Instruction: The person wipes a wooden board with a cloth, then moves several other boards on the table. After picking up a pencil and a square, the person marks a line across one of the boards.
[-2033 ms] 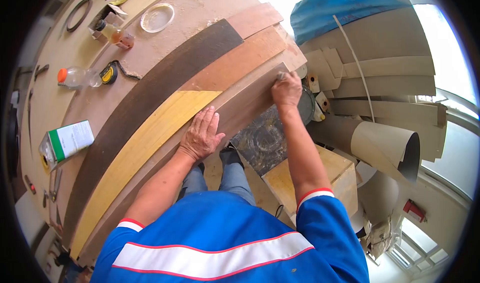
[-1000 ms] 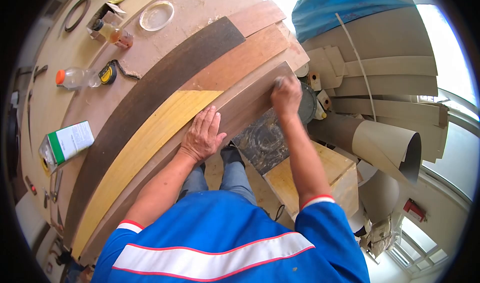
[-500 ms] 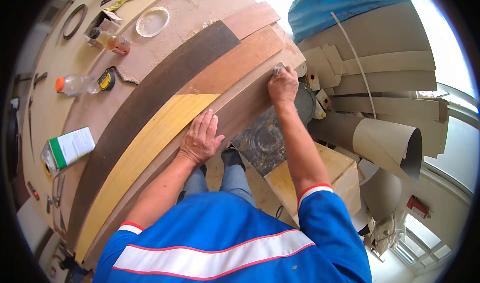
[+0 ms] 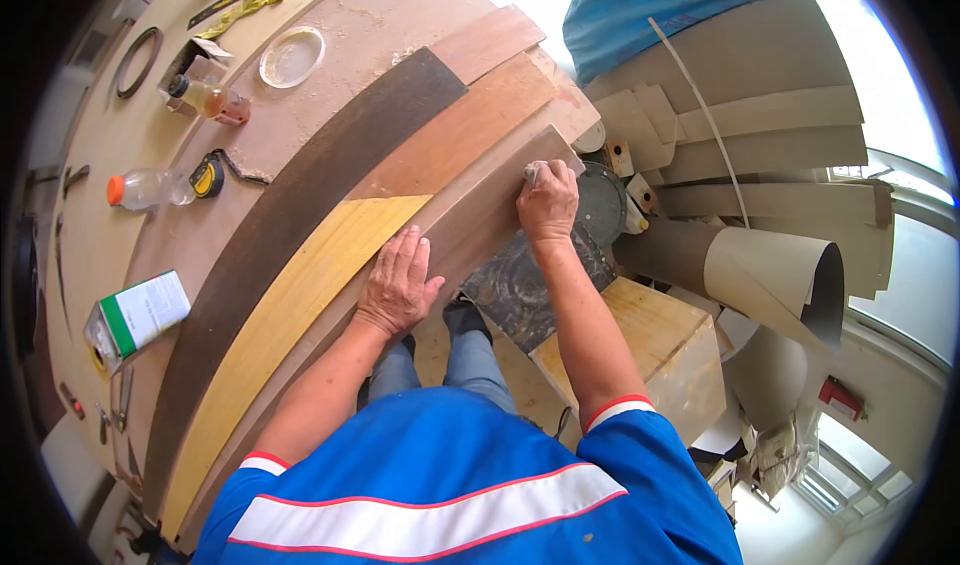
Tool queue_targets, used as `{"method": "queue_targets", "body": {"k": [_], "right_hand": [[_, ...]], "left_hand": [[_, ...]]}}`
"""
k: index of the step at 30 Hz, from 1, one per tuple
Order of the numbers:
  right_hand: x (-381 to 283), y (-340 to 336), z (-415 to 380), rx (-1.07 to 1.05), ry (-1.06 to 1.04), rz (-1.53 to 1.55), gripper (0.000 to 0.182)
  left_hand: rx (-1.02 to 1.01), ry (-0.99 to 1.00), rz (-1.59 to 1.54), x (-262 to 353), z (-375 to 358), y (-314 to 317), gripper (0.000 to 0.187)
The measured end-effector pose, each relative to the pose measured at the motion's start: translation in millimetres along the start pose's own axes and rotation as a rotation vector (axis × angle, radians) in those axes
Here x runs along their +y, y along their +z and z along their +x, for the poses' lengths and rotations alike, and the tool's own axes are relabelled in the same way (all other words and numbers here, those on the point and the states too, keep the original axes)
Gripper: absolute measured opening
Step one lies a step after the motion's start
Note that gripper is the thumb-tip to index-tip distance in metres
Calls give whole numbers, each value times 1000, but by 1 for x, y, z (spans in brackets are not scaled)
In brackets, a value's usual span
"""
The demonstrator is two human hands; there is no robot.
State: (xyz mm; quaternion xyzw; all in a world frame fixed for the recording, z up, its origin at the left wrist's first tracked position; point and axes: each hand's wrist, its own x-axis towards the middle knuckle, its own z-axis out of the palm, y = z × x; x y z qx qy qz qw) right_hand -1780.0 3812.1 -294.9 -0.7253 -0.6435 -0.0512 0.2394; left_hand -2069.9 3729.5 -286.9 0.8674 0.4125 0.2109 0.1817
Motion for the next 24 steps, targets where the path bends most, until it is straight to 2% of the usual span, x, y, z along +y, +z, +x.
{"method": "queue_targets", "body": {"k": [7,12,15,16,19,20,22,23,24], "right_hand": [[16,6,44,-42,83,-157,11],[-7,-3,1,-28,-10,62,10],[18,4,37,4,47,-42,8],[24,7,52,-55,61,-103,5],[1,3,33,-52,70,-43,3],[-13,0,10,11,-28,0,3],[-49,-12,-37,-19,-68,84,4],[-57,-14,-54,-127,-18,99,6],[-57,-18,-51,-128,-26,85,6]], "left_hand": [[-7,-13,-12,0,-1,-1,73],[2,-6,2,1,-3,2,73],[16,1,-5,0,1,0,74],[16,-3,-6,0,2,0,74],[-1,-7,-9,0,-1,-2,73],[-2,-6,-11,0,1,-1,73],[-19,2,25,-2,-1,3,72],[-27,1,45,-2,-2,4,72],[-24,3,41,-1,-3,5,72]]}}
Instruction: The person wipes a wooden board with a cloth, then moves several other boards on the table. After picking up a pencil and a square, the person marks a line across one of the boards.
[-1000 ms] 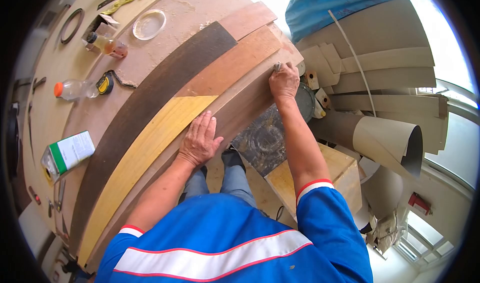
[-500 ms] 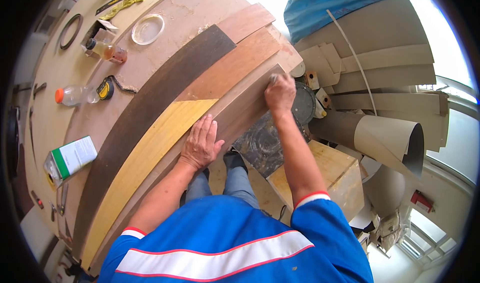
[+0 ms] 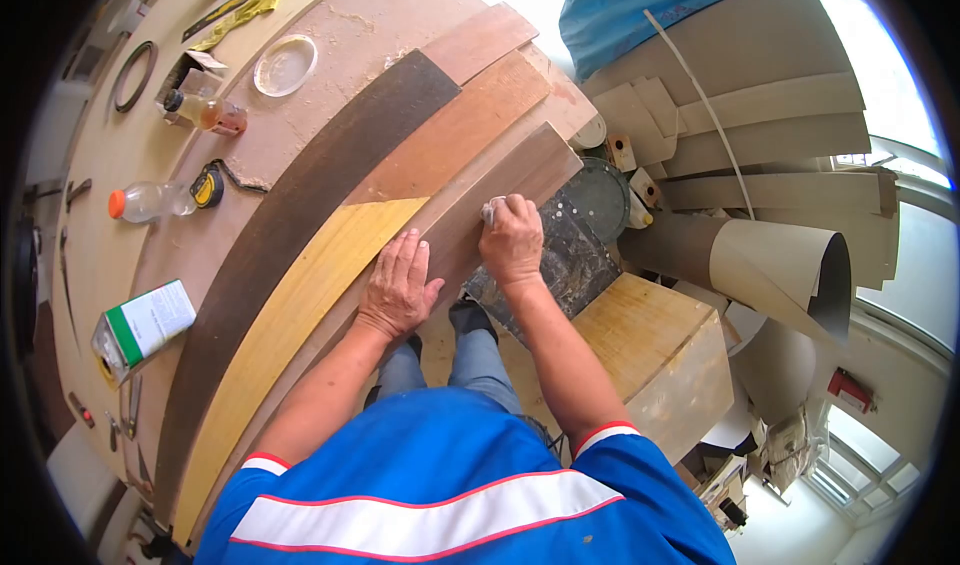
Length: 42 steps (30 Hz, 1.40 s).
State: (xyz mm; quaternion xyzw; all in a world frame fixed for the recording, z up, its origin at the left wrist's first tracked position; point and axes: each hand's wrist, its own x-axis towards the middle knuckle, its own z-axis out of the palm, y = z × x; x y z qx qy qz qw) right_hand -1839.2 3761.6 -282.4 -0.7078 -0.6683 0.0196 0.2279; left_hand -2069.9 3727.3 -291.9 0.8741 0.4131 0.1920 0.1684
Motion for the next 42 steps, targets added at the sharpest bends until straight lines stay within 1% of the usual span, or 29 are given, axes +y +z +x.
{"method": "queue_targets", "body": {"k": [1,3,4,5,7,9,11,13,15,16,17,19,21,22,25,29,30,32,33,34,37,38,41,42], "right_hand": [[2,-3,6,3,-6,-12,6],[40,2,37,94,14,-148,5],[56,-1,59,109,46,-150,7],[67,-2,75,102,125,-180,10],[64,3,73,74,155,-143,10],[37,5,40,124,62,-126,10],[3,1,6,63,-4,21,11],[0,-5,2,28,28,61,10],[35,-3,19,126,-4,-52,10],[48,-8,32,93,151,-129,11],[58,-11,44,101,240,-101,11],[59,-10,46,102,253,-146,12],[41,-6,27,123,269,-95,13],[33,-6,17,75,245,-85,14],[46,-10,24,134,198,-85,12],[90,-10,70,79,320,-238,11],[88,-7,65,119,305,-246,9],[66,-4,43,127,252,-166,9],[53,-3,29,129,225,-129,9],[43,-4,17,87,223,-96,12],[56,-13,30,102,183,-123,13],[70,-9,42,98,228,-154,13],[64,-10,54,116,210,-180,12],[58,-3,44,56,147,-163,9]], "left_hand": [[3,5,1,-1,1,-1,72],[10,9,-16,1,2,-1,72],[17,4,-28,3,4,-4,73],[22,-1,-37,2,4,-6,73],[16,-6,-41,0,1,-6,74],[22,2,-38,2,5,-4,74],[27,6,-18,2,3,-3,75],[21,11,-12,2,4,-3,75],[19,14,-6,2,4,-5,75],[23,10,-14,2,5,-4,74],[25,4,-20,3,5,-3,74],[14,2,-26,2,3,-5,73],[11,-2,-28,4,5,-6,73],[11,5,-22,4,6,-5,73],[11,17,-4,2,6,-5,74],[11,7,-11,4,5,-5,74],[10,7,-16,4,5,-5,74],[5,9,-6,3,6,-7,74],[2,9,-4,4,6,-7,74],[7,11,-6,5,5,-5,74],[17,17,-7,2,5,-5,74],[13,13,-16,4,4,-6,74],[13,4,-22,3,5,-5,74],[7,2,-26,3,3,-3,74]]}}
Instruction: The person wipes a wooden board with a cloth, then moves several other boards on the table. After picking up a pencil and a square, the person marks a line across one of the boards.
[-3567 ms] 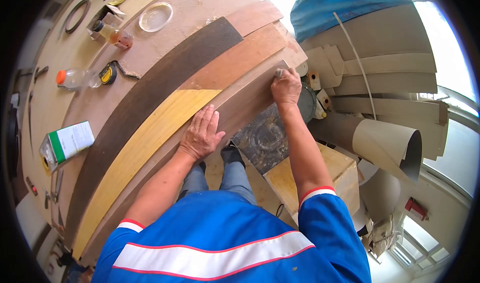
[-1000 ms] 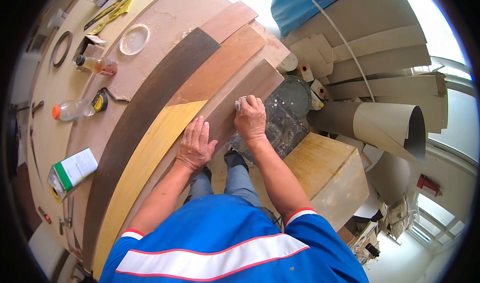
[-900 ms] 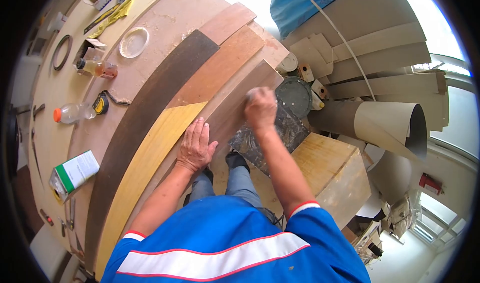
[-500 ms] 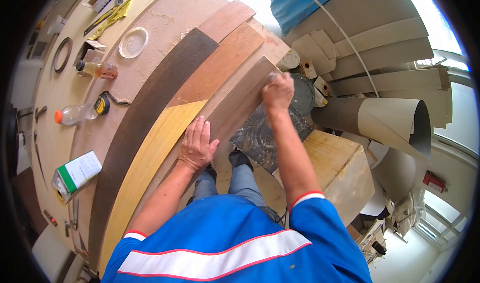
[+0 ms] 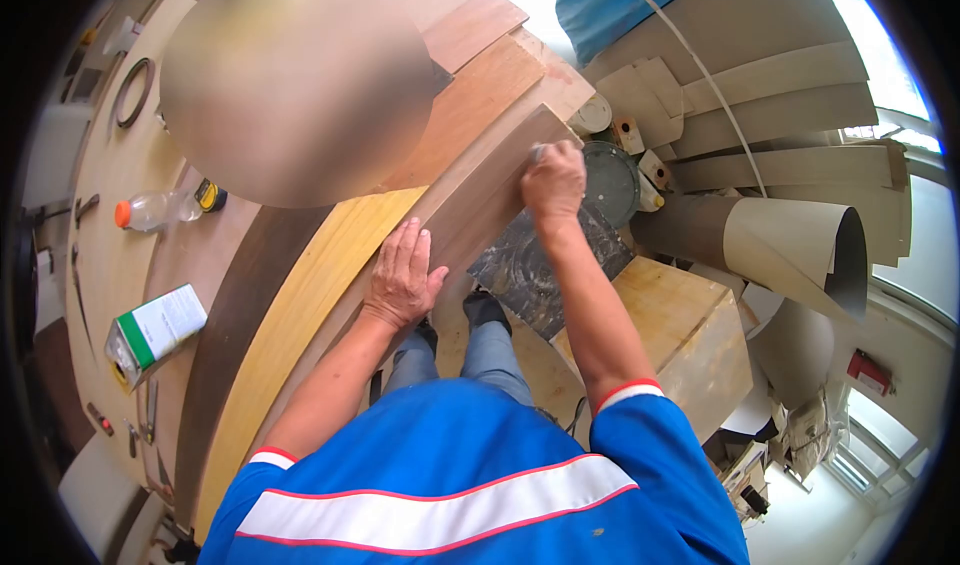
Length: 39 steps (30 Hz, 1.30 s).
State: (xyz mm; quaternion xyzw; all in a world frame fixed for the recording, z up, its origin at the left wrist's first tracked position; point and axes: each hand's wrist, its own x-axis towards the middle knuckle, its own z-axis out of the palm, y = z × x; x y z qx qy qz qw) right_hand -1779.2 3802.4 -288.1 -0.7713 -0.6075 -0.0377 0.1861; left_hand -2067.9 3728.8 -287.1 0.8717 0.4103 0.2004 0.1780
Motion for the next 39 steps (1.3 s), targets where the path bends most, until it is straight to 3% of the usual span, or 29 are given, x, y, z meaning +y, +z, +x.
{"method": "queue_targets", "body": {"k": [3,7,8,11,19,21,23,24,25,27,29,31,33,36,37,38,39], "right_hand": [[-53,-6,-46,-66,-174,154,7],[-35,4,-22,54,-292,169,9],[-17,8,-1,57,-217,4,10],[15,8,45,58,-42,-23,8],[-76,-3,-71,-35,-273,256,10],[-56,1,-49,25,-347,217,12],[1,29,-12,-16,-184,-136,6],[13,29,8,21,-132,-44,8],[6,19,18,19,-236,-86,11],[-13,20,2,-41,-223,-198,16],[-35,38,-35,-54,-401,-94,19],[-97,13,-89,-143,-431,-9,20],[-136,-9,-133,-252,-503,318,16],[-158,-12,-154,-312,-640,328,14],[-139,1,-146,-221,-582,392,13],[-120,6,-127,-135,-672,325,13],[-95,14,-104,-149,-608,214,12]], "left_hand": [[14,16,34,-2,-2,3,74],[36,19,-13,-1,-1,0,73],[39,14,-16,0,1,-2,73],[47,-2,-20,1,0,-4,72],[169,63,17,-6,-7,5,65],[195,59,5,-6,-9,7,63],[241,73,26,-8,-12,9,60],[272,71,-15,-8,-13,13,59],[303,66,-50,-10,-15,17,58],[381,119,-28,-12,-18,22,58],[430,160,-49,-14,-24,14,60],[536,161,-61,-9,-42,2,62],[591,133,-29,1,-76,-37,61],[626,51,27,17,-150,-87,59],[632,5,49,26,-182,-100,59],[601,-78,61,35,-215,-112,59],[572,-163,70,45,-251,-122,59]]}}
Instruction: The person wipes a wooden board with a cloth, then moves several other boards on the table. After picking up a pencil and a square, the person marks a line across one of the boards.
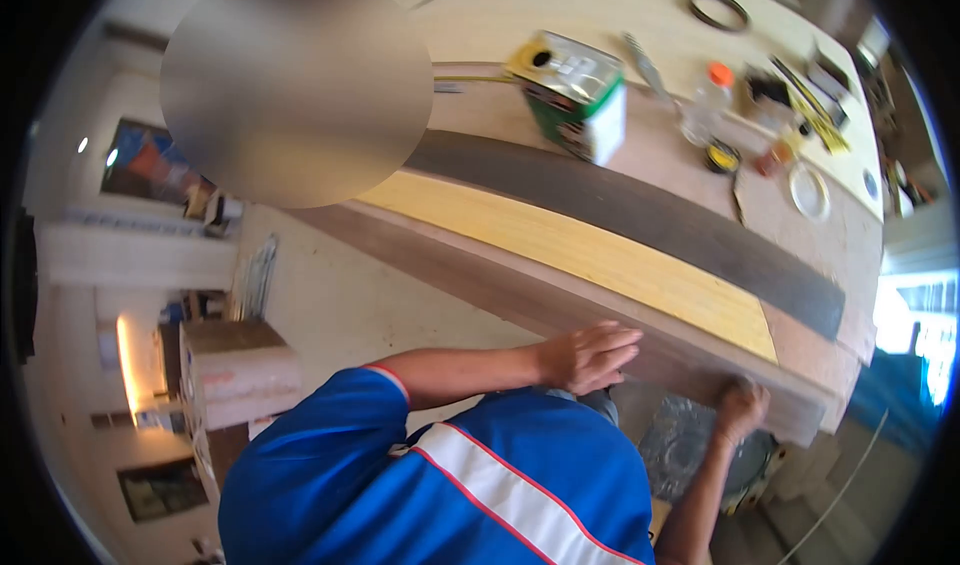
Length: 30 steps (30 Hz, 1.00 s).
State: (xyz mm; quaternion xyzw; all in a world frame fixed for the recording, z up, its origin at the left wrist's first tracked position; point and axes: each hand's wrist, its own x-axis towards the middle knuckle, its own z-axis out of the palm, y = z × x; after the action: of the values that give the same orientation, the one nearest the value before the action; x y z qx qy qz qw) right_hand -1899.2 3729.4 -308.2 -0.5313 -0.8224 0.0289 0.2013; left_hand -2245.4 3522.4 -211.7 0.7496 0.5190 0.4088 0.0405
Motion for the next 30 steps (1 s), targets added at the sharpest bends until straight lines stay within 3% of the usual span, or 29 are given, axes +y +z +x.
{"method": "queue_targets", "body": {"k": [1,2,3,4,6,7,8,9,13,14,16,18,20,26,29,30], "right_hand": [[52,8,3,-12,-27,-141,14],[129,36,2,-231,160,-476,20],[149,21,15,-164,277,-339,25],[160,1,25,-201,97,-349,26],[154,-5,41,-276,342,-318,29],[152,7,40,-195,381,-306,31],[143,18,35,-105,317,-310,35],[102,6,34,-150,296,-343,37],[0,18,2,-64,44,-154,28],[-51,-7,-1,-145,48,-68,25],[-86,14,-17,-117,-205,14,16],[-139,19,-26,-92,-335,72,12],[-192,15,-31,-166,-322,123,10],[-319,58,-46,-235,-302,106,10],[-377,107,-52,-234,-407,76,12],[-415,96,-55,-363,-354,86,15]], "left_hand": [[-23,-118,63,4,-30,-20,58],[-39,-233,125,7,-64,-38,57],[-63,-387,236,17,-99,-54,56],[-82,-543,340,30,-138,-66,54],[-149,-907,428,53,-212,-81,35],[-186,-1114,427,72,-237,-88,31],[-156,-1255,463,89,-268,-86,30],[-125,-1394,492,109,-294,-80,29],[-65,-1883,511,175,-342,-54,37],[-64,-1918,489,182,-353,-47,38],[-63,-1984,439,185,-373,-40,40],[-43,-1910,383,178,-381,-49,40],[-10,-1799,381,163,-391,-62,38],[250,-1720,408,85,-468,-110,37],[306,-1812,403,67,-511,-149,38],[302,-1851,375,68,-524,-165,39]]}}
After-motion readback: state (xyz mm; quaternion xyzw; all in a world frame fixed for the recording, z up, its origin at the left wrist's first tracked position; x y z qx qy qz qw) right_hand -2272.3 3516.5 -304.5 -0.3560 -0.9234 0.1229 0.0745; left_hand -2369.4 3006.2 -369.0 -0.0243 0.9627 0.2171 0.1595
